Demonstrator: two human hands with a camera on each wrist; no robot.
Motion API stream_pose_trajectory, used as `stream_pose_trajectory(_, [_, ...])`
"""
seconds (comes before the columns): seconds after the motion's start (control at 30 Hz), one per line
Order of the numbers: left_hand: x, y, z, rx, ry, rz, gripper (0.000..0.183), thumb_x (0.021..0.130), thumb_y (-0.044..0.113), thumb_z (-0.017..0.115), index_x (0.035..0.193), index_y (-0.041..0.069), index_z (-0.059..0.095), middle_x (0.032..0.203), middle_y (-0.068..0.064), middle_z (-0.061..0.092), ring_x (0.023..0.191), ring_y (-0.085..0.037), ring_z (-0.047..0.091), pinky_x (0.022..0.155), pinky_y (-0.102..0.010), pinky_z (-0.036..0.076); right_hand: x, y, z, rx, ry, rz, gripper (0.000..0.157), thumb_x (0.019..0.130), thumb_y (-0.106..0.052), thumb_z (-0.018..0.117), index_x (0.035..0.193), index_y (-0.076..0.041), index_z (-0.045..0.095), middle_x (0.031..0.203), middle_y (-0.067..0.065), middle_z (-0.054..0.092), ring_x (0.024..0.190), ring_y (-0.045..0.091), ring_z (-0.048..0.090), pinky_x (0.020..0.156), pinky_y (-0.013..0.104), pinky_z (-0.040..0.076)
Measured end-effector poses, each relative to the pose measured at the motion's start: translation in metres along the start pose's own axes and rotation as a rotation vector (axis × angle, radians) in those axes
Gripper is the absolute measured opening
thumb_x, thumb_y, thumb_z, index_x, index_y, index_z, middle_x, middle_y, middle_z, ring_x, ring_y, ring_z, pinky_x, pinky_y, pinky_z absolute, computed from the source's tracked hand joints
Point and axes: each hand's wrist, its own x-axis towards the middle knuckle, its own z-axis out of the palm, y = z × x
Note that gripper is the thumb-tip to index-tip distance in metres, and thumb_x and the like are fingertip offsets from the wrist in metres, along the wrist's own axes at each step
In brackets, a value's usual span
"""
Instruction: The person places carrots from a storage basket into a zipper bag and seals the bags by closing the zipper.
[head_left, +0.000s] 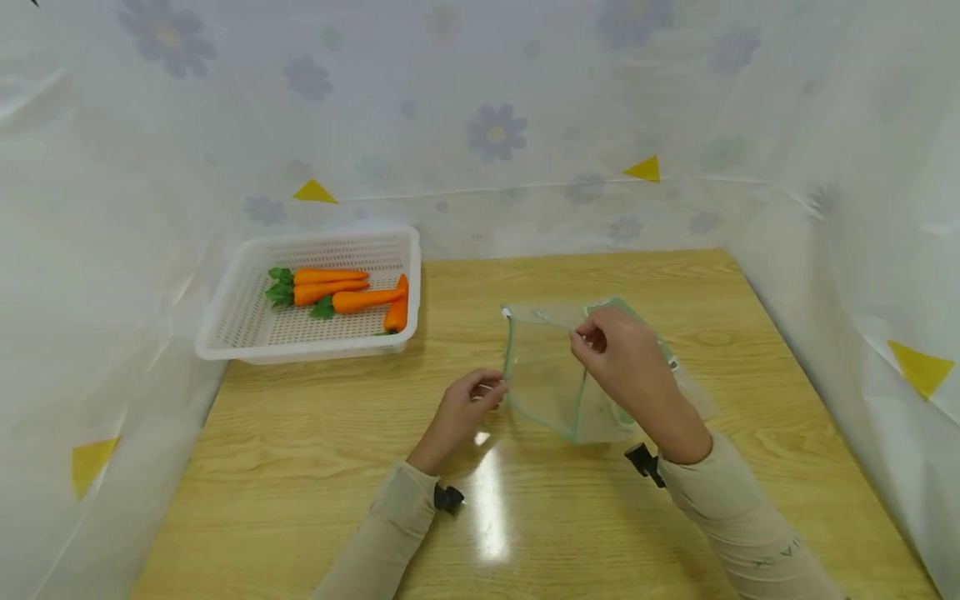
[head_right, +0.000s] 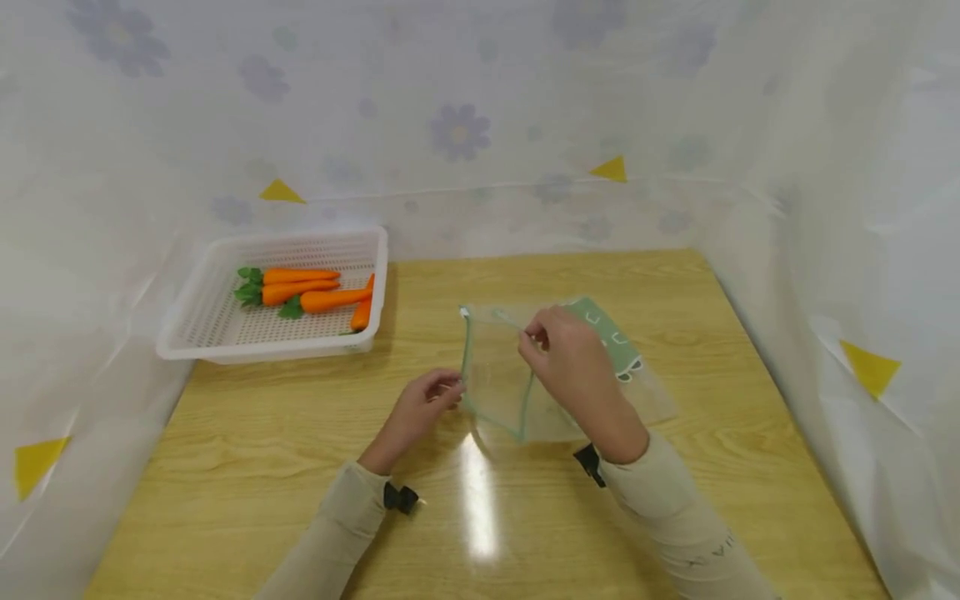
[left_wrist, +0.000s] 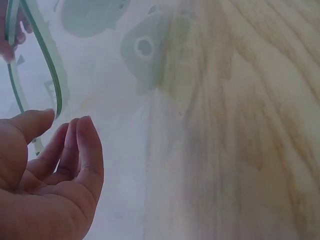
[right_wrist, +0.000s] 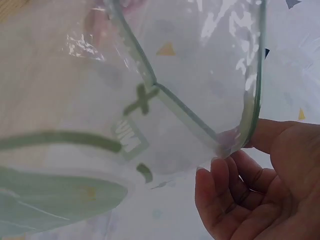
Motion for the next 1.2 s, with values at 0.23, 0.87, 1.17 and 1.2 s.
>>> stream_pose_trajectory(0.23, [-0.004,0.019,-0.026,0.088,0.026,0.096,0.025,0.096,0.029,0.053,0.114,0.015,0.062,0.102,-0.002,0.063,0.091,-0.028,0.06,0.076,-0.039,0.052,0.003,0.001,0.003,0.013,0.011,0.031,0.006,0.086,-0.013,0.061,0.082,-0.009,0.063,0.075,0.0,0.057,0.064,0.013,0.052,0.055,0.029,0.045])
stream_pose_trajectory(0.87, [0.015,0.037,-0.153,0.534,0.302,0.111,0.032,0.097,0.028,0.049,0.119,0.008,0.059,0.119,-0.008,0.056,0.101,-0.025,0.052,0.085,-0.043,0.045,0.004,0.009,0.005,0.04,0.03,0.027,0.005,0.087,-0.012,0.061,0.085,-0.008,0.063,0.076,0.001,0.057,0.064,0.013,0.053,0.056,0.03,0.046])
stream_pose_trajectory(1.17, [0.042,0.031,-0.171,0.67,0.149,-0.111,0.037,0.097,0.029,0.047,0.124,0.005,0.054,0.124,-0.012,0.054,0.106,-0.029,0.051,0.087,-0.046,0.045,0.001,0.009,0.006,0.043,0.009,0.052,0.009,0.089,-0.015,0.06,0.086,-0.008,0.064,0.074,0.0,0.055,0.065,0.013,0.051,0.058,0.03,0.046])
stream_pose_trajectory(1.2, [0.046,0.029,-0.172,0.679,0.129,-0.133,0.036,0.097,0.027,0.047,0.125,0.004,0.054,0.124,-0.013,0.054,0.107,-0.029,0.051,0.087,-0.046,0.045,0.001,0.009,0.006,0.044,0.01,0.051,0.009,0.089,-0.015,0.06,0.086,-0.008,0.065,0.074,0.0,0.055,0.064,0.013,0.051,0.057,0.03,0.046])
